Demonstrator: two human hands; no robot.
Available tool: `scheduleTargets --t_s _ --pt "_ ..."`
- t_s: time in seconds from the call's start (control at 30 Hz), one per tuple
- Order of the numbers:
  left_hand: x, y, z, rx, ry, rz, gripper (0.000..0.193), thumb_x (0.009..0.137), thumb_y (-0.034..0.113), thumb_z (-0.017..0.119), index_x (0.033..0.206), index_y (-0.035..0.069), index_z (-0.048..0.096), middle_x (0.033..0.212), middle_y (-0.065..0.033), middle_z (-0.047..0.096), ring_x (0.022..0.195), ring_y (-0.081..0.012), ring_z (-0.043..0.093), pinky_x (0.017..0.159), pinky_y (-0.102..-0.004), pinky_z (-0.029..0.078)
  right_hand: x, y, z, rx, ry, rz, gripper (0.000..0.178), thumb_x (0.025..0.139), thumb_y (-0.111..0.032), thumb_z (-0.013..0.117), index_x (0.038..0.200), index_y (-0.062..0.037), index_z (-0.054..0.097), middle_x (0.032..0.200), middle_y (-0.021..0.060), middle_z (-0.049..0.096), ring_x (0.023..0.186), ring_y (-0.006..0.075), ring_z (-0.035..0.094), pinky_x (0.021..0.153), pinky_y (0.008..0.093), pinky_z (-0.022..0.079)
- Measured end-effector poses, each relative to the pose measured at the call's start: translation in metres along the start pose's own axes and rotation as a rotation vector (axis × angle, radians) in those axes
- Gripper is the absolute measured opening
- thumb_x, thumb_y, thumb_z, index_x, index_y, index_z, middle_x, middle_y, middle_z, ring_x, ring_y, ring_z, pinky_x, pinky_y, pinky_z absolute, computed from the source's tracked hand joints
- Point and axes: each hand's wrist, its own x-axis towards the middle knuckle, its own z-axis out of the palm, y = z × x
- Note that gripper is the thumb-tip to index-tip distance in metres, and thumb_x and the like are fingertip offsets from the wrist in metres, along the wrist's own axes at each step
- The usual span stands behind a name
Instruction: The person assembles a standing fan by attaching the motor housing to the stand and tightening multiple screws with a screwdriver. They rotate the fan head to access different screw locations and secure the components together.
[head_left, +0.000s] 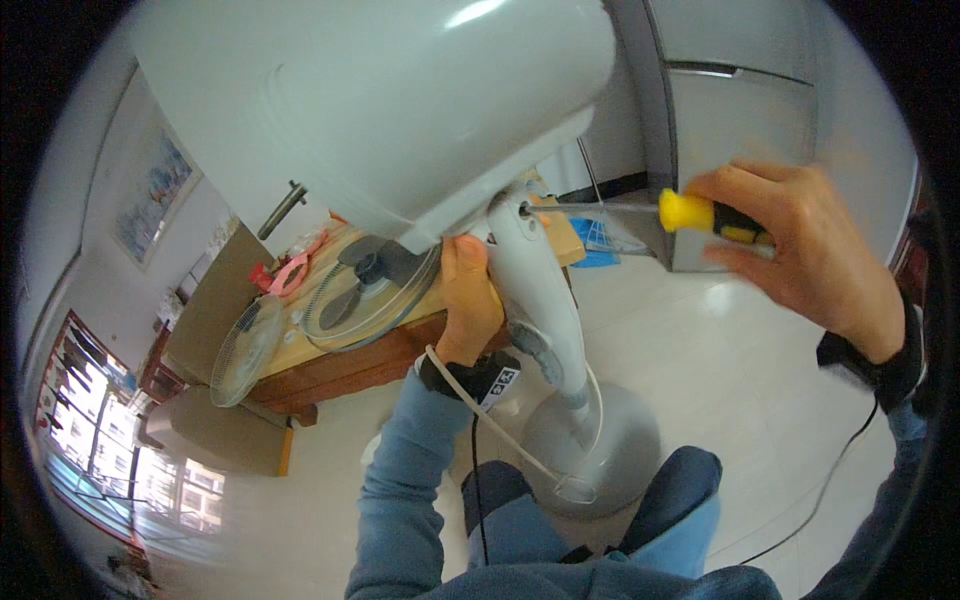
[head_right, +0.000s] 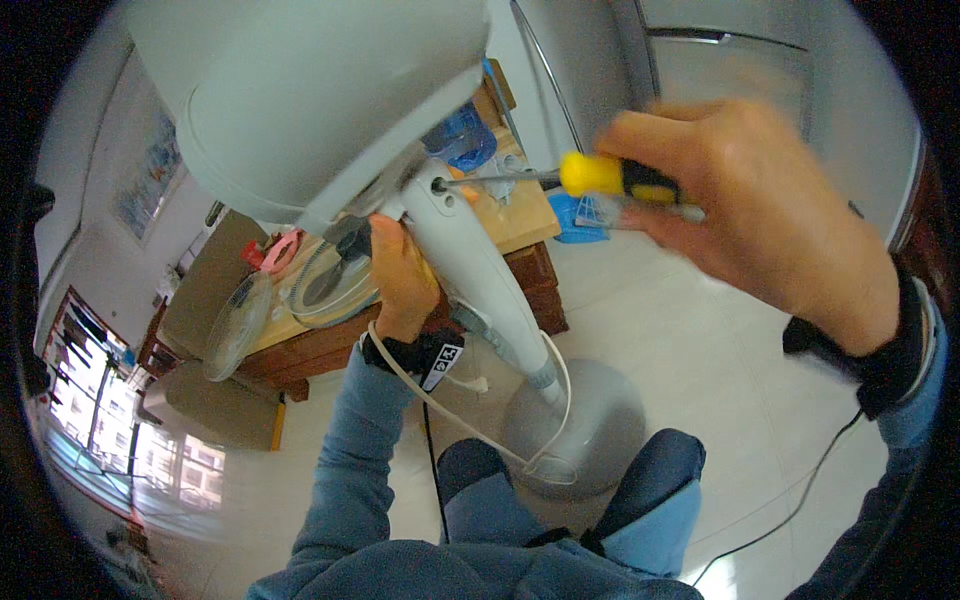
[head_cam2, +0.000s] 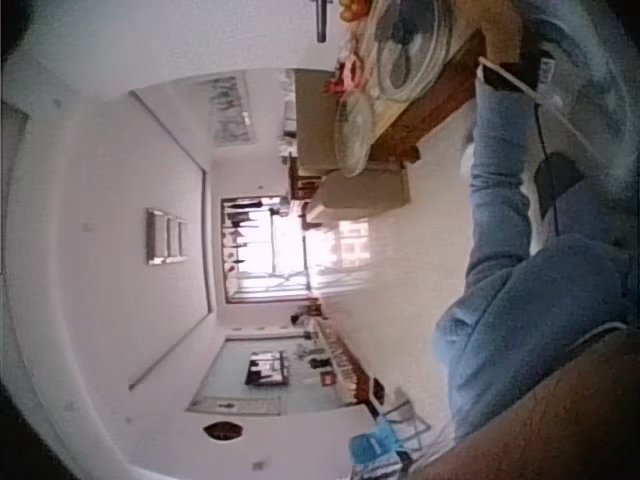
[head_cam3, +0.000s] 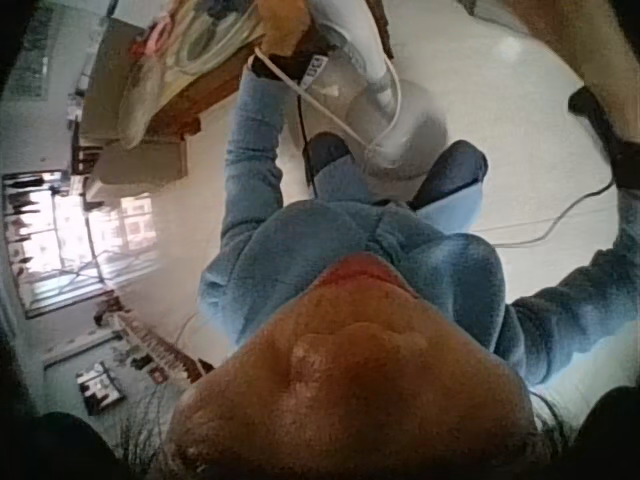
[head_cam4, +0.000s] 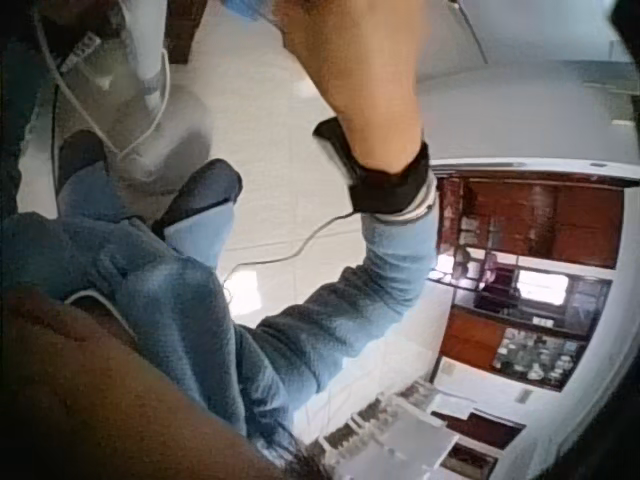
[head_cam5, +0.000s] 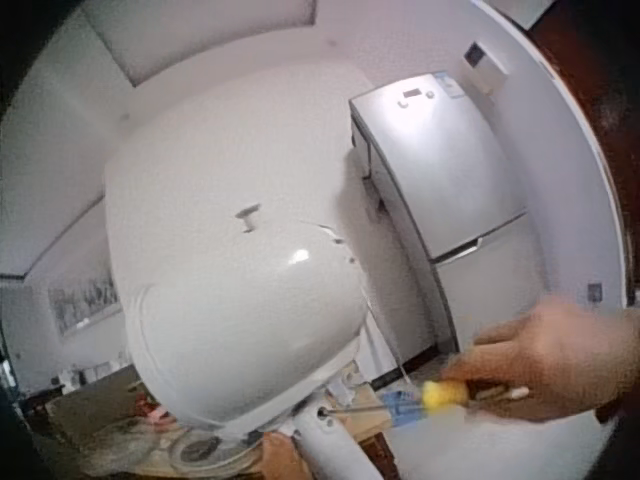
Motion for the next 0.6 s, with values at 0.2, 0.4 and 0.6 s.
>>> scheduleTargets --t_s 0.2,0.4,0.6 --pt "0.004 0.004 0.002 -0.075 -0.08 0.016 0.063 0.091 0.052 0.047 0.124 -0.002 0.045 0.107 -0.0177 0.061 0.092 -0.0227 0.063 0.074 -0.0342 0.055 0.014 0.007 -0.015 0.872 -0.414 0.539 0.045 0.096 -0.042 0.047 0.093 -0.0003 0.064 0.065 0.0014 0.058 0.049 0.006 0.048 0.042 0.0214 0.036" --pt "0.009 0.006 -0.002 -0.118 -0.146 0.047 0.069 0.086 0.054 0.057 0.126 -0.001 0.044 0.11 -0.0205 0.06 0.096 -0.0247 0.063 0.077 -0.0354 0.056 -0.002 0.017 -0.001 -0.388 0.188 -0.246 0.032 0.079 -0.024 0.069 0.101 -0.0026 0.06 0.08 0.0067 0.055 0.068 0.0161 0.05 0.056 0.0276 0.043" --pt "0.018 0.002 -0.006 -0.194 -0.185 0.06 0.077 0.08 0.053 0.064 0.131 0.001 0.04 0.117 -0.0223 0.056 0.104 -0.0315 0.061 0.081 -0.0413 0.056 0.001 0.007 -0.006 0.12 0.04 -0.024 0.035 0.079 -0.026 0.07 0.102 -0.0011 0.059 0.083 0.0076 0.058 0.066 0.0131 0.052 0.054 0.0251 0.046"
